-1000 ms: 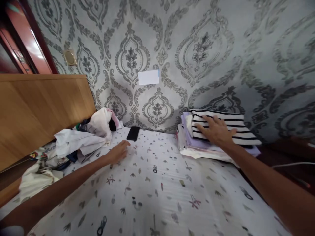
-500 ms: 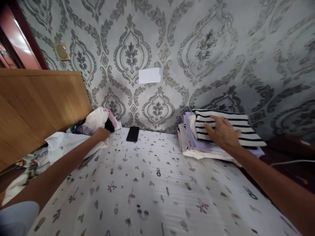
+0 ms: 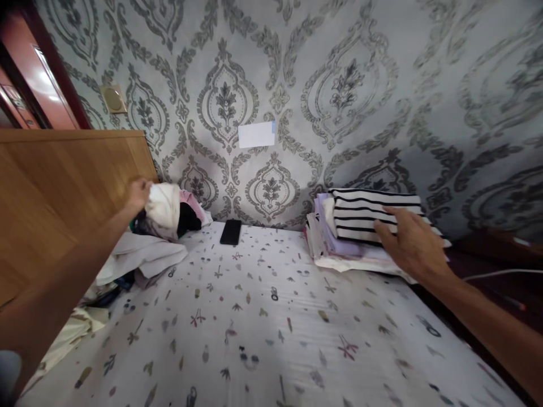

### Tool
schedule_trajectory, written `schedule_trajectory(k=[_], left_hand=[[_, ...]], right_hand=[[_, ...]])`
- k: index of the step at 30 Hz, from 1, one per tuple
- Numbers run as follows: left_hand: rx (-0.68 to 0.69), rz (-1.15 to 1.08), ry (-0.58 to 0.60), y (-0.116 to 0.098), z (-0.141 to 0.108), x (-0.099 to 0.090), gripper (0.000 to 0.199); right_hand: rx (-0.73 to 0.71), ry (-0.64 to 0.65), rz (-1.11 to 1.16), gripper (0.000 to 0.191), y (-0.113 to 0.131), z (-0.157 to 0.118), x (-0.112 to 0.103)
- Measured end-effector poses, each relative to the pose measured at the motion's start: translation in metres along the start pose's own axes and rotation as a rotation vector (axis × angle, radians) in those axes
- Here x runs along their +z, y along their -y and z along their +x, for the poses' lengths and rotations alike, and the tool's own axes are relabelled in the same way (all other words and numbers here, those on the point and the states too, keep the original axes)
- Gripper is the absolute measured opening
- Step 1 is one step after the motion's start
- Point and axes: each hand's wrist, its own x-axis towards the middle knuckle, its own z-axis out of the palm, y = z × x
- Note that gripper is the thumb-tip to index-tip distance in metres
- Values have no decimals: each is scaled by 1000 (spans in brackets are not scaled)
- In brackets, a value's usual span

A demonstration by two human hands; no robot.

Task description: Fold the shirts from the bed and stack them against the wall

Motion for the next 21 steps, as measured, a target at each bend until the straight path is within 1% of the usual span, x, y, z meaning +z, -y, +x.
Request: schedule_trajectory(k=[2, 3, 4, 5, 6, 8, 9, 11, 12, 13, 15, 16, 17, 18, 19, 21], left_hand=[[-46, -346, -179, -19, 13, -30, 27], [-53, -505, -249, -30, 14, -43, 27], [-45, -638, -290, -42, 11, -55, 27], [-20, -732, -300, -55, 4, -64, 26], [18, -785, -273, -68, -8, -70, 26], [78, -942, -150, -92, -44, -73, 25], [87, -988, -29, -103, -68, -70, 26], [30, -974, 280, -120, -120, -56, 23], [4, -959, 434, -126, -147, -46, 23], [-29, -941, 583, -131, -173, -35, 25], [-100, -932, 845, -136, -220, -15, 31], [-138, -943, 946, -137, -240, -7, 35], [-172, -966, 1019, -137, -256, 0, 38], [-197, -1000, 1057, -137, -268, 5, 40], [-209, -1040, 1061, -137, -276, 7, 43], [-194, -1109, 995, -137, -279, 4, 46]], right_hand=[[-10, 26, 121, 51, 9, -8, -12], [-8, 47, 203, 52, 17, -14, -18], [-3, 70, 288, 52, 28, -21, -24], [5, 106, 390, 51, 41, -31, -31], [22, 160, 511, 50, 57, -43, -37], [25, 348, 837, 51, 95, -73, -51], [41, 464, 1000, 54, 116, -91, -58], [122, 689, 1259, 61, 156, -129, -72], [162, 769, 1342, 63, 174, -148, -78], [189, 813, 1417, 63, 190, -165, -83], [238, 855, 1567, 51, 213, -196, -87], [293, 838, 1629, 43, 220, -208, -86], [370, 817, 1654, 36, 224, -219, -83], [458, 788, 1660, 29, 226, -229, -79], [544, 753, 1650, 25, 225, -237, -75], [687, 665, 1623, 25, 217, -247, -70]])
